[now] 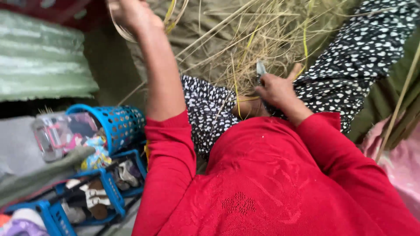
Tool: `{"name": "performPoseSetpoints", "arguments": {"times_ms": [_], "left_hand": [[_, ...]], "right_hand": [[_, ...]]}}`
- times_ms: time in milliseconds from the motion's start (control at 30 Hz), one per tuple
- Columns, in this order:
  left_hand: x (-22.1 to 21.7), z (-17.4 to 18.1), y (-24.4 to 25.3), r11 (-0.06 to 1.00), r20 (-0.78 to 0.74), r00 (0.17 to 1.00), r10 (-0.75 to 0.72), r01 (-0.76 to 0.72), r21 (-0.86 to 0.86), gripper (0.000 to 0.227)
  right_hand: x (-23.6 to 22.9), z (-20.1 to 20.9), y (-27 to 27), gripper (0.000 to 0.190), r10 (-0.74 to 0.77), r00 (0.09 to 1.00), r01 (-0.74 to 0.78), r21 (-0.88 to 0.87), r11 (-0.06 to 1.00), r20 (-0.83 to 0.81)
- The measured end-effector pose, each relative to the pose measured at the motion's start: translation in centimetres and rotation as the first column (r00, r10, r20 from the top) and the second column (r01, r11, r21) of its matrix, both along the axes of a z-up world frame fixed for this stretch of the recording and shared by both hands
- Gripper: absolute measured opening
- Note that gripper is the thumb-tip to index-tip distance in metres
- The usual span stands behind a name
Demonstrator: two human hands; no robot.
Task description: Shaving bamboo strips with a knife and wrapping them around a circular frame to create or reinforce a hoop.
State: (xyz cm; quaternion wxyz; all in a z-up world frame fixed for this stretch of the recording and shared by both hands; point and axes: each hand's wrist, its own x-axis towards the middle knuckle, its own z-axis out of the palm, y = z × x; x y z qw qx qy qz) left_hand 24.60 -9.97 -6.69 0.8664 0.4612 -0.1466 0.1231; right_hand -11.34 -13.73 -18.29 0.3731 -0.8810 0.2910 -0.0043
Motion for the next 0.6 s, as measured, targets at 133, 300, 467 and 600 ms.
{"name": "performPoseSetpoints", "arguments": {"times_ms": [133,300,467,600], "left_hand": [[0.0,-3.4,-5.2,0.987,-0.423,0.892,-0.16,0.136,-0.087,0.008],[-0.2,-5.6,-9.0,0.977,-0.521,0.827,-0.211,0.19,-0.095,0.008],[-3.5,-1.2,-10.7,0.969,-0.599,0.8,-0.031,0.172,0.178,0.004],[-2.6,-1.5,-11.2,0.988,-0.596,0.797,-0.094,0.148,0.042,0.014]], "right_hand": [[1.0,-0.4,-0.3,0.043,0.033,0.992,-0.049,-0.14,0.989,-0.119],[1.7,-0.5,-0.1,0.056,0.024,0.988,-0.058,-0.223,0.973,-0.15],[0.9,-2.4,-0.1,0.03,-0.067,0.998,0.065,-0.197,0.978,-0.003],[0.5,2.2,-3.6,0.048,-0.025,0.994,0.044,0.183,0.982,-0.104]]}}
